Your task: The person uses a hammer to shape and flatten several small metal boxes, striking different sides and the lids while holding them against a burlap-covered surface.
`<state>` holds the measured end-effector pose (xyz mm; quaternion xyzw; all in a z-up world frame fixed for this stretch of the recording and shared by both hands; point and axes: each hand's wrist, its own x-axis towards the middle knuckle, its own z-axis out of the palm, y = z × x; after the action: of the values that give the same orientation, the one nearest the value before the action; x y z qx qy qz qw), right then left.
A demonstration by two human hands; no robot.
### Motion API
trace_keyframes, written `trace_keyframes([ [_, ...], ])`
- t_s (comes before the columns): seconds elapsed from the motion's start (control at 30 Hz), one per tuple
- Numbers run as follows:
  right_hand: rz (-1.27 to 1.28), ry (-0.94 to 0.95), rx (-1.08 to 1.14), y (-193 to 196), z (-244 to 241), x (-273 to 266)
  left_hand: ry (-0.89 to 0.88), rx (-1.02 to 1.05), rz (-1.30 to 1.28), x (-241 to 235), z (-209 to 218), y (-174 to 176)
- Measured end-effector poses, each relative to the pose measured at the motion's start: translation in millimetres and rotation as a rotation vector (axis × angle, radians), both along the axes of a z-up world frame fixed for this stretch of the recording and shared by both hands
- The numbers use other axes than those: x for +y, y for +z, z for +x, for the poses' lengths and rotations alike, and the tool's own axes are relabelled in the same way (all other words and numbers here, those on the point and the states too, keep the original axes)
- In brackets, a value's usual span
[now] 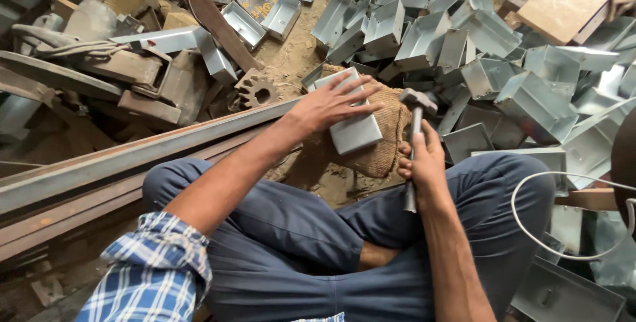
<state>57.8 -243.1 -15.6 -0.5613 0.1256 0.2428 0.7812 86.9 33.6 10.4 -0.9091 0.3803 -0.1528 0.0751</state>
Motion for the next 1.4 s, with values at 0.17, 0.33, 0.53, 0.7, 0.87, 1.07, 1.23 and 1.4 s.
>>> trace_keyframes([
  [0.17,0.098,-0.090,0.012,-3,1,-12,0.146,0.328,0.117,-4,13,32],
  [0.33,0.273,-0.087,-0.025,4,0,-16,0.583,0.569,-0.242,-36,-38,49],
  [0.53,-0.007,-0.008,-0.157,59,-24,2,0.779,0.206,-0.560,-39,-76,8],
  [0.7,-0.262,0.161,-0.334,104,-40,20,0.790,0.292,-0.833,-31,-88,-7],
  [0.87,-0.545,0.258,-0.730,140,-49,26,0.770,0.285,-0.928,-28,-84,-4],
  [1.07,-0.866,0.152,-0.898,143,-57,49,0.778,0.289,-0.967,-27,-91,-2],
  [1.23,-0.870,0.398,-0.651,154,-50,41,0.810,0.333,-0.983,-28,-93,2],
  [1.4,-0.878,0.272,-0.722,164,-57,41,0.786,0.292,-0.981,-30,-90,-2],
])
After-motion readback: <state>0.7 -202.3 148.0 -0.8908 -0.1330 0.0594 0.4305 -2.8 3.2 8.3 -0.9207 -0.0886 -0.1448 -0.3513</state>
